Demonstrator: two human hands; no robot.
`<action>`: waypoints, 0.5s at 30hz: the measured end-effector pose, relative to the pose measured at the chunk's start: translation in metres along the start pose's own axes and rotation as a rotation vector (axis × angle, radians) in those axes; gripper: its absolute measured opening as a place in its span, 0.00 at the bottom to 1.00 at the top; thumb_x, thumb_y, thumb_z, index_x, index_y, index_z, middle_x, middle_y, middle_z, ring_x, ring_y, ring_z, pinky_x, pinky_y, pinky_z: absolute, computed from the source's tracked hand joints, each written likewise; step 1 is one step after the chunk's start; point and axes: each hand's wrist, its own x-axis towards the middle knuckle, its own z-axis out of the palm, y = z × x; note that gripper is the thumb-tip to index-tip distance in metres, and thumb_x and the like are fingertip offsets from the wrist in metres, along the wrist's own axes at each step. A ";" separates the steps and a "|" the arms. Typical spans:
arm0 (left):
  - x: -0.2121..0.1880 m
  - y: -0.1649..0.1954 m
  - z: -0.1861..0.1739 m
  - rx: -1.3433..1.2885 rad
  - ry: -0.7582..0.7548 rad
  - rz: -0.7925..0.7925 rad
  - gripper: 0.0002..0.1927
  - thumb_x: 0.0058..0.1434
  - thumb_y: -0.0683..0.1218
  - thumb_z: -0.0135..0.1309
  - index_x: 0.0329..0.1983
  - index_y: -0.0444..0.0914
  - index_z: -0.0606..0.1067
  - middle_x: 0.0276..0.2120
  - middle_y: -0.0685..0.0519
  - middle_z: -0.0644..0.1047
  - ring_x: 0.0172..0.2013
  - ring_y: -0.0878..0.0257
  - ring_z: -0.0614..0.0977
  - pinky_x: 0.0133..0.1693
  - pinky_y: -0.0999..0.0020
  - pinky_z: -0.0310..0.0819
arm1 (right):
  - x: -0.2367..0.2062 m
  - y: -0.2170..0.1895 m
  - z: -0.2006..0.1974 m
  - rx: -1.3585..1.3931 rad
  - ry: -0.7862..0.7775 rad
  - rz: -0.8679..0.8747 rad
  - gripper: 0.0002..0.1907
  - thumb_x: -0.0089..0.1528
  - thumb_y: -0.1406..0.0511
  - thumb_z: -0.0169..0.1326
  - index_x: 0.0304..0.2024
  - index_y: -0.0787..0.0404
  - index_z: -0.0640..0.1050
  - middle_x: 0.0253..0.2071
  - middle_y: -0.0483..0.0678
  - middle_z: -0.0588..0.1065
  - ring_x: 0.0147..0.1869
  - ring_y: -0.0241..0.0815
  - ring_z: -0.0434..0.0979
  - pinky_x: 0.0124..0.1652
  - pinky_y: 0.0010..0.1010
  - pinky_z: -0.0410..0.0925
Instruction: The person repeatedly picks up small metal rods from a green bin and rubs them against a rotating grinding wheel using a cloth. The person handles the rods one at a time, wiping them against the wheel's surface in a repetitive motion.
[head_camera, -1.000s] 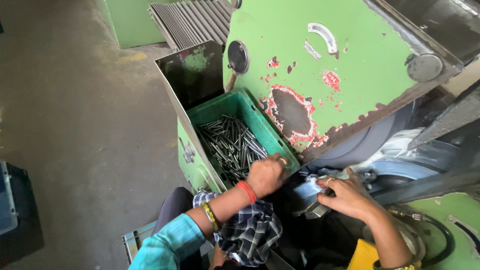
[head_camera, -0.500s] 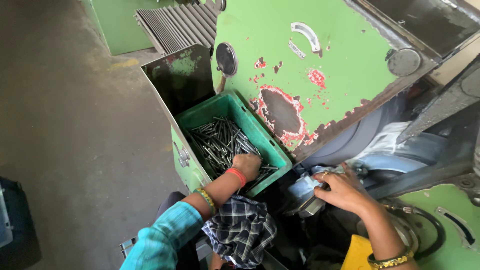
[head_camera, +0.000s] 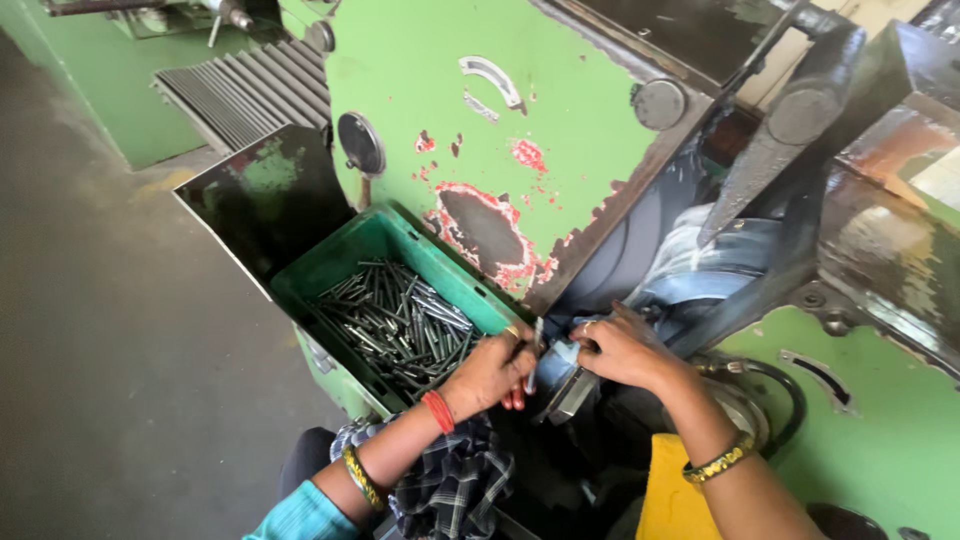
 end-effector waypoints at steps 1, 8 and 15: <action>-0.003 0.005 0.007 0.032 -0.013 -0.007 0.14 0.71 0.46 0.45 0.54 0.32 0.69 0.23 0.48 0.79 0.18 0.65 0.80 0.20 0.70 0.76 | 0.000 0.000 -0.001 -0.001 0.004 0.010 0.20 0.57 0.56 0.56 0.50 0.54 0.82 0.44 0.53 0.82 0.55 0.51 0.79 0.73 0.48 0.49; -0.013 0.020 0.031 0.217 -0.030 0.037 0.15 0.65 0.48 0.58 0.49 0.34 0.78 0.25 0.50 0.80 0.16 0.67 0.77 0.21 0.67 0.73 | 0.001 -0.001 -0.004 0.003 0.069 -0.032 0.17 0.57 0.59 0.55 0.47 0.55 0.83 0.41 0.53 0.82 0.52 0.51 0.80 0.71 0.47 0.53; -0.016 0.006 0.028 0.402 0.001 0.346 0.16 0.64 0.46 0.60 0.54 0.36 0.78 0.42 0.43 0.81 0.40 0.58 0.83 0.43 0.64 0.78 | 0.004 0.003 0.000 0.008 0.081 -0.008 0.15 0.59 0.60 0.54 0.46 0.54 0.83 0.40 0.53 0.82 0.53 0.52 0.80 0.71 0.47 0.54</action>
